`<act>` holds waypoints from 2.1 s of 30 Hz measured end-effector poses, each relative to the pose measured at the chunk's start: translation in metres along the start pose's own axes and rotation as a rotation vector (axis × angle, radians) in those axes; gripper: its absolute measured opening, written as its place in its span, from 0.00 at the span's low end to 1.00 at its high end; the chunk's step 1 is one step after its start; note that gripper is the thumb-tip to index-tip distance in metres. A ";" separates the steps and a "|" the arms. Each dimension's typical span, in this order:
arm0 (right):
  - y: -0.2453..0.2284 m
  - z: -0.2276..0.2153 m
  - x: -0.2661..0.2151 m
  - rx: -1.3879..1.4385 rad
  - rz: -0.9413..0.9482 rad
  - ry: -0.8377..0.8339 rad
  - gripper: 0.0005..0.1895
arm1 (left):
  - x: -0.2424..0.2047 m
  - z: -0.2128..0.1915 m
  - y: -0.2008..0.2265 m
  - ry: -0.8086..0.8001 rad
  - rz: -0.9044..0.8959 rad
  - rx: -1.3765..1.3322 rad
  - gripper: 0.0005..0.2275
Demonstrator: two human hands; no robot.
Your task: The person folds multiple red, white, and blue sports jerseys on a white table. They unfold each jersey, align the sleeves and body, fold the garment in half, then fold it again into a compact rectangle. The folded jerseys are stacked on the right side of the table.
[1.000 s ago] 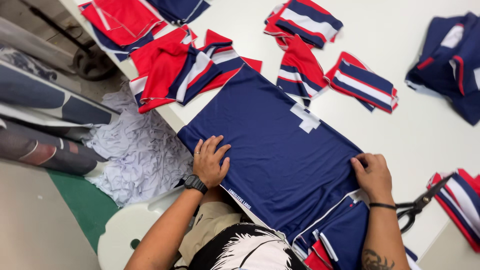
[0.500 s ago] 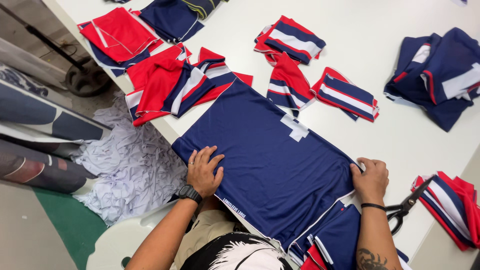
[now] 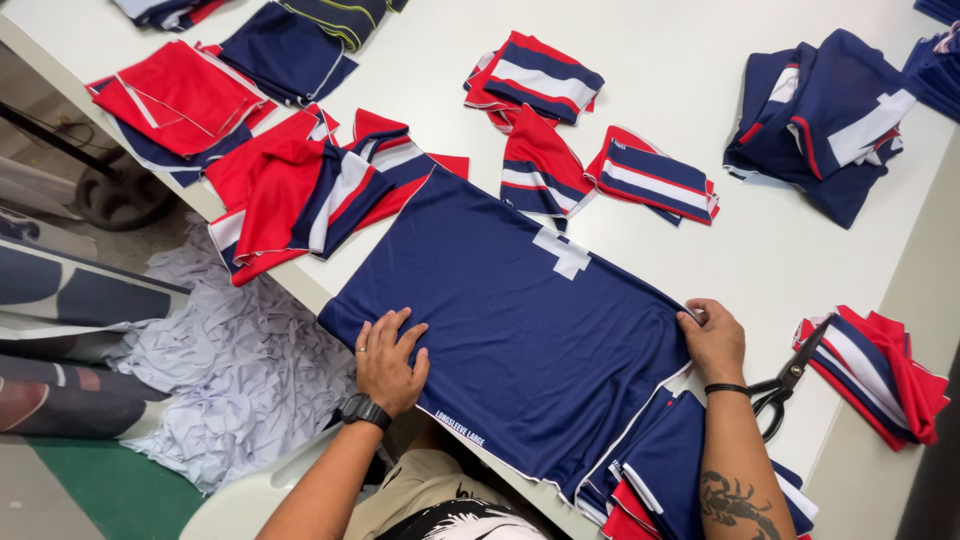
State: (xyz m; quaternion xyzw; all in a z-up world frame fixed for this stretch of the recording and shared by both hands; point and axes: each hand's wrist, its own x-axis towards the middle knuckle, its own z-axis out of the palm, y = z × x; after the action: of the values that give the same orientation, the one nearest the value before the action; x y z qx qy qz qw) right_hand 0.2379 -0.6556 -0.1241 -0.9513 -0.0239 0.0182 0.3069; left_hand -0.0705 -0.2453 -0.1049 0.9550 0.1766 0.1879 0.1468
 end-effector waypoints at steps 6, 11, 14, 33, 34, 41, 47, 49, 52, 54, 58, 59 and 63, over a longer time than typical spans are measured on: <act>0.008 0.002 0.012 0.021 0.034 -0.058 0.12 | 0.009 -0.011 0.008 -0.005 0.021 0.005 0.17; 0.015 0.003 0.014 0.045 0.004 -0.088 0.13 | 0.057 -0.020 0.004 -0.108 -0.071 -0.036 0.10; 0.014 0.002 0.023 0.030 0.012 -0.126 0.13 | 0.124 -0.010 -0.011 -0.013 0.062 -0.045 0.08; -0.010 -0.001 0.014 0.036 0.239 -0.128 0.12 | 0.328 0.058 -0.070 -0.207 0.377 -0.004 0.05; -0.007 -0.003 0.011 0.020 0.262 -0.137 0.12 | 0.331 0.056 -0.069 -0.311 0.317 -0.061 0.06; 0.005 -0.010 0.015 0.055 0.154 -0.035 0.13 | 0.359 0.053 -0.089 -0.741 0.253 -0.266 0.14; -0.002 -0.013 0.006 -0.019 0.296 0.041 0.15 | 0.381 0.066 -0.106 -0.783 0.164 -0.494 0.12; -0.006 -0.012 -0.002 -0.071 0.289 0.076 0.14 | 0.391 0.070 -0.103 -0.751 0.140 -0.511 0.11; -0.008 -0.002 -0.008 -0.073 0.321 0.072 0.13 | 0.400 0.077 -0.096 -0.747 0.146 -0.454 0.11; -0.009 0.003 -0.002 -0.029 0.368 0.068 0.13 | 0.402 0.078 -0.096 -0.726 0.138 -0.453 0.11; -0.002 0.004 0.001 0.036 0.427 0.008 0.13 | 0.397 0.073 -0.099 -0.758 -0.040 -0.583 0.11; -0.001 0.002 -0.001 0.040 0.436 -0.002 0.12 | 0.399 0.071 -0.096 -0.786 -0.087 -0.587 0.10; -0.001 -0.001 0.009 0.058 0.462 -0.023 0.12 | 0.399 0.063 -0.095 -0.831 -0.128 -0.585 0.10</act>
State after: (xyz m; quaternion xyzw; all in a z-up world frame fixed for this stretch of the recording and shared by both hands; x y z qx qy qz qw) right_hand 0.2468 -0.6552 -0.1226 -0.9220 0.1917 0.0995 0.3214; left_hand 0.2742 -0.0176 -0.0712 0.8554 0.1016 -0.1753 0.4767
